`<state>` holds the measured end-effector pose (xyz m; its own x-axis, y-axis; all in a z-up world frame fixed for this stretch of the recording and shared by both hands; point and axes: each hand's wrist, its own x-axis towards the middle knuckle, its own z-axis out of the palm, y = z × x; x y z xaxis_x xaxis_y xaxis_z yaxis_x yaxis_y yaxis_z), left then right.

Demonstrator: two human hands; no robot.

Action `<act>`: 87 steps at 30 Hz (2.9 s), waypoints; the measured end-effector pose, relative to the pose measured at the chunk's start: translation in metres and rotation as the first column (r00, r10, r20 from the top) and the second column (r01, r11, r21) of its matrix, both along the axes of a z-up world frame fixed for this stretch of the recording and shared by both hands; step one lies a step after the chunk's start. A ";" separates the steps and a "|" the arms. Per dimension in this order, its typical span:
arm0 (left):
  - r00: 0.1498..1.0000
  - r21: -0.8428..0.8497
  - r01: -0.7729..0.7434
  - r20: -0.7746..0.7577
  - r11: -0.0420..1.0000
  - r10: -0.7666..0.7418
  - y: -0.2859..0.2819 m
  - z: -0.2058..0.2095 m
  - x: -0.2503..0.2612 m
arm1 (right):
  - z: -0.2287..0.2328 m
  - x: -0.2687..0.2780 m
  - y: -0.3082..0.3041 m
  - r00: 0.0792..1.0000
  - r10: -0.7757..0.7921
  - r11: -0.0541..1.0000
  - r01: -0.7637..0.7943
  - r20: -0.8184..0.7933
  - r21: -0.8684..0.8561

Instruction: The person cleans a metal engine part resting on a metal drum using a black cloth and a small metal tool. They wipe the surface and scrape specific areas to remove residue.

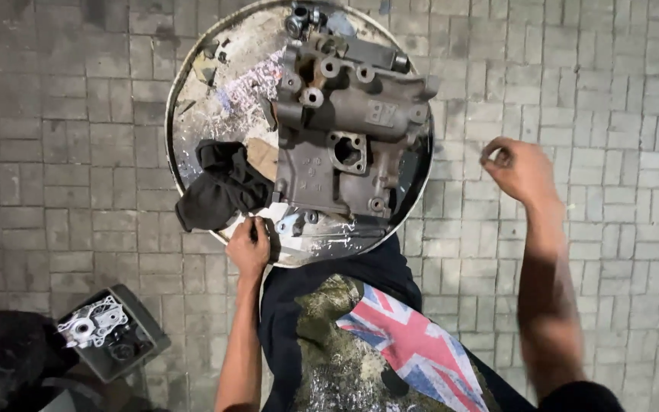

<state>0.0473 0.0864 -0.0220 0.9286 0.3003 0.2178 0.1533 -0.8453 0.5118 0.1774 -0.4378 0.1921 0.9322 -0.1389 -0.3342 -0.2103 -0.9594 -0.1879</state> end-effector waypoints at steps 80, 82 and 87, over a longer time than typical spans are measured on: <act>0.999 -0.063 -0.035 -0.006 0.997 0.035 -0.005 0.014 -0.001 | -0.016 0.001 0.202 0.783 0.328 0.340 -0.620 0.529 0.707; 0.999 -0.065 -0.037 -0.001 0.997 0.037 -0.005 0.013 -0.001 | -0.025 0.000 0.202 0.738 0.337 0.331 -0.674 0.584 0.661; 1.000 -0.065 -0.021 0.010 0.998 0.022 -0.008 0.021 0.001 | 0.019 0.015 0.201 0.785 0.461 0.258 -0.565 0.414 0.784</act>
